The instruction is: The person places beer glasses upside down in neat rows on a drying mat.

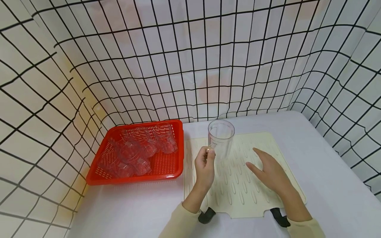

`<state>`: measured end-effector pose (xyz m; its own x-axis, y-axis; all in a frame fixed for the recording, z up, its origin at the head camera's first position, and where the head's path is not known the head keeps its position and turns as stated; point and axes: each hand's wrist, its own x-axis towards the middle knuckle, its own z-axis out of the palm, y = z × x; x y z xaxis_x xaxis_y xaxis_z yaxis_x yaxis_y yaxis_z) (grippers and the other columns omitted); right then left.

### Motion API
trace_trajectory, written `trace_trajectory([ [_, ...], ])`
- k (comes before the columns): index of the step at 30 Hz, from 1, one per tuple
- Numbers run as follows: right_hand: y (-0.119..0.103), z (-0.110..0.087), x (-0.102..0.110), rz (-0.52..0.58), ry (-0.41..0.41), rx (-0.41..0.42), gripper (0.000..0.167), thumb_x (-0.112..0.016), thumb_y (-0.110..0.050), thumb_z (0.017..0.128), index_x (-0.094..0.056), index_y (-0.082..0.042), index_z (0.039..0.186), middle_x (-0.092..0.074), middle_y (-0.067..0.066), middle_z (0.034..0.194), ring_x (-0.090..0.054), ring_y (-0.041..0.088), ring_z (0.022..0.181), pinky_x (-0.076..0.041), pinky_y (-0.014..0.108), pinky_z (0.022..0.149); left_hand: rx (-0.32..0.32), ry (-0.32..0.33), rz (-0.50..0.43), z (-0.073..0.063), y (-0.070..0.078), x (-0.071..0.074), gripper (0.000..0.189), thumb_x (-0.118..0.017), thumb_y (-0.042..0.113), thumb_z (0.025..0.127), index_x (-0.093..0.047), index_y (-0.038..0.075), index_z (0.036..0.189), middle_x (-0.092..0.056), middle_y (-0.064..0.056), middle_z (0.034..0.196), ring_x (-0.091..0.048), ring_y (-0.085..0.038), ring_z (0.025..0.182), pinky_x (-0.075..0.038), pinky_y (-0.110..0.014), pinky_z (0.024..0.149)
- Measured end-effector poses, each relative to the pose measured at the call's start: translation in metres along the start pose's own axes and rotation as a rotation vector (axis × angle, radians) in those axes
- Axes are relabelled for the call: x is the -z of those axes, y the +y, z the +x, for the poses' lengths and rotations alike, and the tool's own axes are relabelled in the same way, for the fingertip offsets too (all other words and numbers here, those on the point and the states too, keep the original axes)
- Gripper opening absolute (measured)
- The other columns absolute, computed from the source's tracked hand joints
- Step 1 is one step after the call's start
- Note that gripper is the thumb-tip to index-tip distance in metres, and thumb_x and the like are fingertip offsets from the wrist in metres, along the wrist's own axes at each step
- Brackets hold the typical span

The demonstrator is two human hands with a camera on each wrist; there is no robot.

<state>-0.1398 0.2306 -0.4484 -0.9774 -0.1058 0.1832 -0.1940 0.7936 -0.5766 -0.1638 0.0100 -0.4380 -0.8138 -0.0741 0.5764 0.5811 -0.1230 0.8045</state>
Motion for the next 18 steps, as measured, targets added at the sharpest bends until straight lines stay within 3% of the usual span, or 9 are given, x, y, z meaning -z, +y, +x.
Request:
trace_trajectory([
  [7, -0.006, 0.002, -0.003, 0.071, 0.018, 0.030, 0.072, -0.064, -0.040, 0.093, -0.037, 0.002, 0.146, -0.041, 0.025, 0.146, -0.035, 0.045, 0.134, -0.030, 0.061, 0.103, 0.020, -0.018, -0.086, 0.001, -0.001, 0.000, 0.016, -0.046, -0.002, 0.098, -0.048, -0.006, 0.082, -0.037, -0.011, 0.070, -0.040, -0.012, 0.068, -0.034, -0.021, 0.060],
  [14, -0.013, 0.003, -0.007, 0.148, -0.005, 0.048, 0.079, -0.067, -0.043, 0.090, -0.033, -0.005, 0.150, -0.040, 0.020, 0.148, -0.033, 0.043, 0.136, -0.030, 0.064, 0.102, 0.051, -0.028, -0.110, 0.000, -0.001, 0.001, 0.020, -0.046, -0.003, 0.097, -0.046, -0.006, 0.078, -0.034, -0.008, 0.065, -0.035, -0.010, 0.060, -0.028, -0.021, 0.053],
  [18, -0.019, 0.004, -0.009, 0.192, -0.019, 0.056, 0.081, -0.068, -0.043, 0.089, -0.030, -0.007, 0.152, -0.039, 0.018, 0.149, -0.031, 0.042, 0.138, -0.028, 0.067, 0.101, 0.036, -0.035, -0.117, 0.000, 0.000, 0.002, 0.020, -0.045, -0.003, 0.096, -0.046, -0.006, 0.076, -0.033, -0.010, 0.063, -0.034, -0.010, 0.059, -0.027, -0.022, 0.051],
])
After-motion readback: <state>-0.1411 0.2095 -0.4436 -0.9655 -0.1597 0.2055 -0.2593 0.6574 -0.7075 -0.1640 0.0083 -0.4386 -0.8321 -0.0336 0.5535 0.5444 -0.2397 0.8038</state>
